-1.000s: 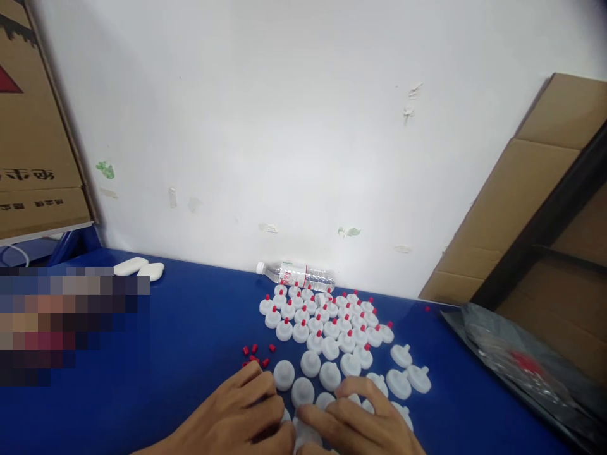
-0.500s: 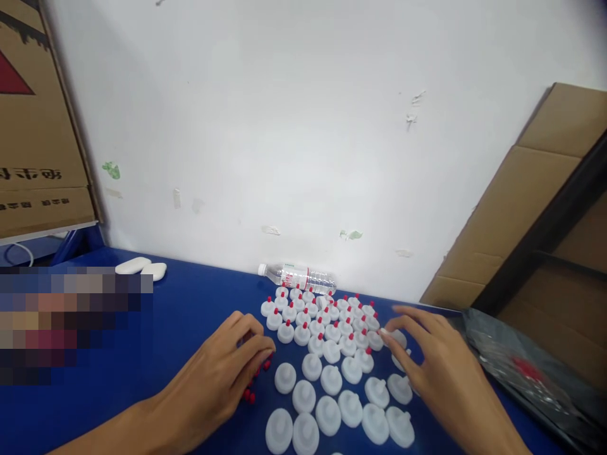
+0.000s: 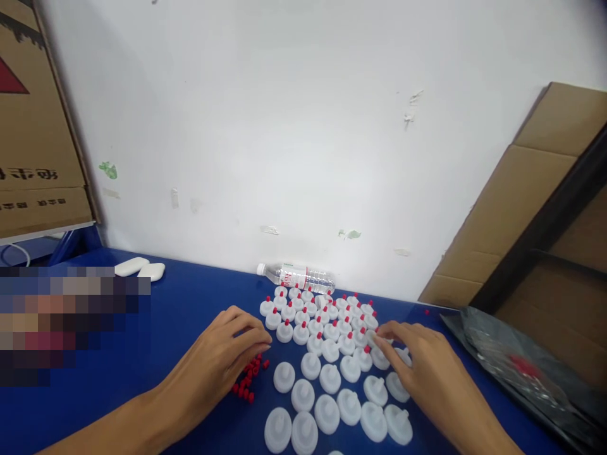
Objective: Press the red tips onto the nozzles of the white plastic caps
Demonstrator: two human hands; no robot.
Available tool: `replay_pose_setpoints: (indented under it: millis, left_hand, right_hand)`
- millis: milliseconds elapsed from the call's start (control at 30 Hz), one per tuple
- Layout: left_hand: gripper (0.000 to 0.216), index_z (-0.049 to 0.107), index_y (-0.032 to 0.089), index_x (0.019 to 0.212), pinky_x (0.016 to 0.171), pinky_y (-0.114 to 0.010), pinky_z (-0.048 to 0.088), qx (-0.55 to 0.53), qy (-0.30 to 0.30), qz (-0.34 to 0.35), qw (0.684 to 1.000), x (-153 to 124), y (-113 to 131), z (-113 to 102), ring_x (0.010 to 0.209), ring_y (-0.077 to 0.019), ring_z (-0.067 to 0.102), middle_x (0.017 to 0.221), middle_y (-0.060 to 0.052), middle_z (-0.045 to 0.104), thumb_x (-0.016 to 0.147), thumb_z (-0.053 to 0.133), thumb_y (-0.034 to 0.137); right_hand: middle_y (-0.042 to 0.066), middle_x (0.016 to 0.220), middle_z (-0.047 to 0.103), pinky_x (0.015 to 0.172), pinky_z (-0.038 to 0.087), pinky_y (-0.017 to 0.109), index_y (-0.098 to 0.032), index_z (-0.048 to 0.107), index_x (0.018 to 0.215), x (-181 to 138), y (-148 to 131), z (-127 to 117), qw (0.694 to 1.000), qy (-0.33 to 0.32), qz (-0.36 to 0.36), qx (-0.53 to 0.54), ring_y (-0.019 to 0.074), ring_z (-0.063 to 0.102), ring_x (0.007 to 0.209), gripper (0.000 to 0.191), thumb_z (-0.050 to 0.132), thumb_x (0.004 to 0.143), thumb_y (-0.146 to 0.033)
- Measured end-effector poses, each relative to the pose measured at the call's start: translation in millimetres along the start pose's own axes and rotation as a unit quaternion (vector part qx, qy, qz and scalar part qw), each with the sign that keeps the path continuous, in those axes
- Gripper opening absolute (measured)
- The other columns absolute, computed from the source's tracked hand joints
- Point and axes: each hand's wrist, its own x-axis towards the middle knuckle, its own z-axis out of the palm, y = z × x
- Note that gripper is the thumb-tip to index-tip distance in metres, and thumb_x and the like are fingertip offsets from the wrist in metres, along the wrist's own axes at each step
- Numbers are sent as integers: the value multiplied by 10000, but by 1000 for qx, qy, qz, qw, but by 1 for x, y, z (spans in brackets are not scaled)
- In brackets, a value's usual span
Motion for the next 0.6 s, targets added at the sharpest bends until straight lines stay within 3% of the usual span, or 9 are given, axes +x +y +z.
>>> replay_pose_setpoints:
  millis: [100, 200, 333, 500, 600]
  left_hand:
    - [288, 684, 262, 1073, 806, -311, 472, 8, -6, -14, 1000, -2, -2, 3, 961, -204, 555, 1029, -25, 681, 1119, 401, 293]
    - [312, 698, 262, 1068, 827, -323, 467, 12, -15, -23, 1000, -2, -5, 6, 956, -206, 565, 1009, -19, 703, 1120, 399, 330]
    - [276, 709, 249, 1039, 833, -321, 459, 9, -34, -37, 999, -2, -6, 7, 934, -202, 583, 970, -8, 734, 1104, 454, 332]
    - [231, 702, 252, 998, 863, -319, 458, -4, -55, -30, 998, -2, -4, 7, 1001, -212, 601, 952, 3, 744, 1085, 490, 281]
    - [238, 701, 251, 990, 902, -330, 457, -7, -47, -24, 999, -2, -3, 6, 1065, -224, 594, 951, -1, 743, 1079, 480, 245]
  right_hand:
    - [3, 1032, 763, 924, 473, 415, -300, 696, 1009, -2, -10, -8, 997, -9, -56, 45, 239, 698, 989, 305, 450, 1061, -472]
    - [12, 1096, 767, 979, 470, 402, -302, 700, 1112, -4, -19, -9, 993, -45, -102, 44, 238, 695, 1070, 287, 463, 1067, -458]
    - [38, 1045, 777, 975, 502, 388, -260, 718, 1115, -7, -25, -3, 987, -63, -143, 27, 222, 729, 1005, 306, 435, 1085, -374]
    - [7, 1035, 781, 1024, 501, 490, -289, 701, 1114, -7, -22, -2, 988, -44, -148, 4, 236, 743, 1009, 276, 437, 1084, -363]
    - [9, 1071, 776, 991, 525, 523, -307, 681, 1157, -5, -22, -7, 991, 19, -135, -3, 265, 740, 1015, 263, 484, 1060, -451]
